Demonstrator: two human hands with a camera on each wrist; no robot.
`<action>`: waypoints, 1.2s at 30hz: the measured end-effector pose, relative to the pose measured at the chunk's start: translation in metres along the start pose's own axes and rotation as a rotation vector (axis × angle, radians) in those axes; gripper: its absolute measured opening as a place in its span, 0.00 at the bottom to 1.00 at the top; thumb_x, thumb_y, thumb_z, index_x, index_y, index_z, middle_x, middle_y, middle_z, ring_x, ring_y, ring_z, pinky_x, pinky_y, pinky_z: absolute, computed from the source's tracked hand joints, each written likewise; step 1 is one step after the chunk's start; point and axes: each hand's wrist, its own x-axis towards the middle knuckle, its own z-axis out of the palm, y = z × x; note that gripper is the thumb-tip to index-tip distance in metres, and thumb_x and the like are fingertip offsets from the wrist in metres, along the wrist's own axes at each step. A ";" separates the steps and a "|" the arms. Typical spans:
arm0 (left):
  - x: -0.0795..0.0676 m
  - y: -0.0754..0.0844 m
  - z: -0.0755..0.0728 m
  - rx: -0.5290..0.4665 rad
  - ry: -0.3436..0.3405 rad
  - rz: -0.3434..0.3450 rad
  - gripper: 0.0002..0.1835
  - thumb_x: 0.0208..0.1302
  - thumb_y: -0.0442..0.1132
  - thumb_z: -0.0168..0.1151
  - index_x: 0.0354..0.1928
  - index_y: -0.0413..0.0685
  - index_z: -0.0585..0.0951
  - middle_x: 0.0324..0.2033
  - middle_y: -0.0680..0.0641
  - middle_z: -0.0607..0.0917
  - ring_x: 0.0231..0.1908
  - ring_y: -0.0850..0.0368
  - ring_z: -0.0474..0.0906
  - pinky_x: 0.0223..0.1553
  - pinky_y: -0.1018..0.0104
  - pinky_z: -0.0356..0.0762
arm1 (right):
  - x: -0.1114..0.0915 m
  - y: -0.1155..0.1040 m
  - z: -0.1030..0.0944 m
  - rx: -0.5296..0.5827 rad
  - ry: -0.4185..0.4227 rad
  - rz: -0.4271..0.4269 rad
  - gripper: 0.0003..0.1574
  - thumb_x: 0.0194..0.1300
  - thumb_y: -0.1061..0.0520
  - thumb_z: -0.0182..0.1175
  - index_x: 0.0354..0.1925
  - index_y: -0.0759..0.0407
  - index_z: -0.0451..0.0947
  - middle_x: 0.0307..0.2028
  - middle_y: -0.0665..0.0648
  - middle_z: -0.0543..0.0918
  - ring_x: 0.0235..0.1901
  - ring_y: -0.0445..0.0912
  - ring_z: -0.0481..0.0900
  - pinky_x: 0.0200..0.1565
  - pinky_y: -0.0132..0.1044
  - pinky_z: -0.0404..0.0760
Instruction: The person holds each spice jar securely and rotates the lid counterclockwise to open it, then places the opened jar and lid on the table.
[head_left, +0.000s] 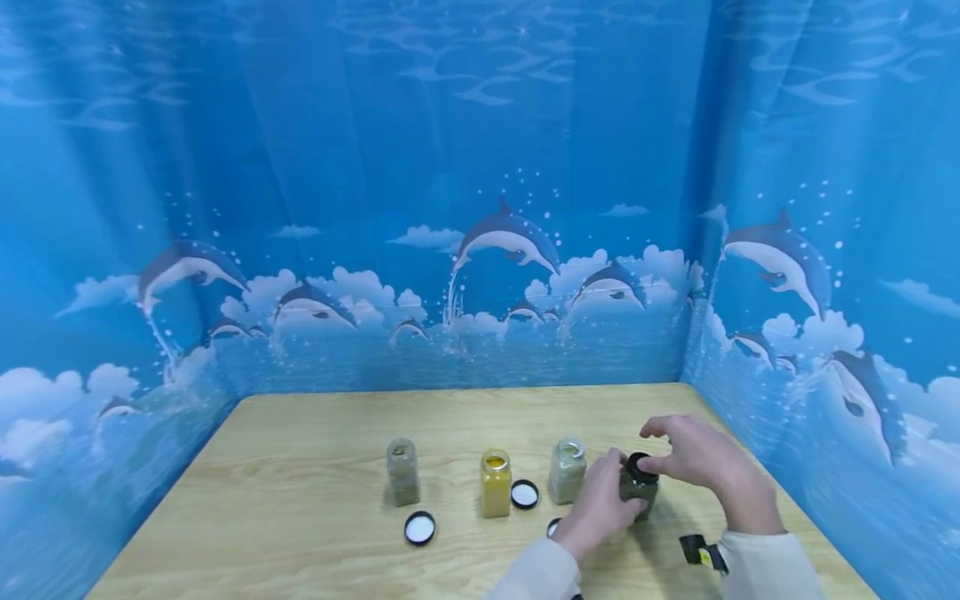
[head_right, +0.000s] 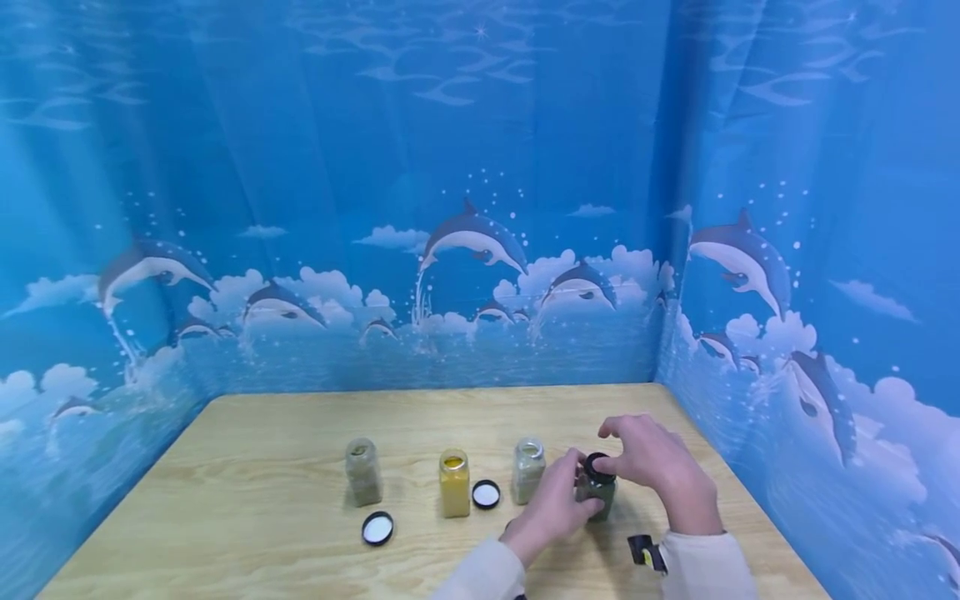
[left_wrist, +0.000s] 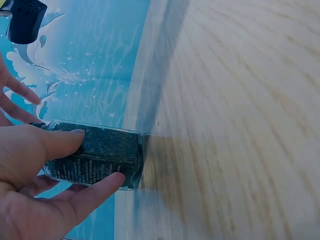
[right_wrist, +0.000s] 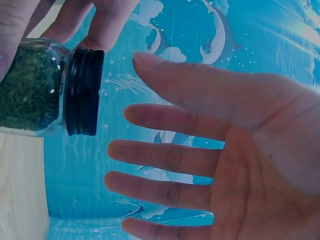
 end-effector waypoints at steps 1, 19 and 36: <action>-0.001 0.000 0.001 -0.001 0.004 0.002 0.25 0.51 0.42 0.72 0.50 0.58 0.71 0.48 0.55 0.79 0.50 0.65 0.75 0.52 0.70 0.77 | 0.000 0.000 0.000 0.008 -0.011 0.008 0.27 0.50 0.44 0.71 0.44 0.57 0.81 0.41 0.58 0.85 0.41 0.55 0.82 0.40 0.49 0.81; -0.005 -0.013 0.002 -0.041 0.029 0.022 0.26 0.48 0.43 0.73 0.48 0.61 0.70 0.40 0.59 0.76 0.41 0.68 0.72 0.41 0.73 0.75 | 0.004 -0.008 0.008 0.028 -0.117 0.130 0.22 0.45 0.43 0.74 0.36 0.53 0.81 0.39 0.52 0.84 0.41 0.50 0.79 0.38 0.47 0.79; -0.007 -0.010 0.001 0.044 0.067 0.060 0.29 0.45 0.45 0.75 0.49 0.61 0.70 0.42 0.58 0.77 0.42 0.70 0.73 0.45 0.74 0.78 | 0.004 -0.010 0.007 0.036 -0.160 0.160 0.21 0.47 0.42 0.72 0.35 0.53 0.81 0.36 0.51 0.83 0.35 0.45 0.77 0.33 0.42 0.77</action>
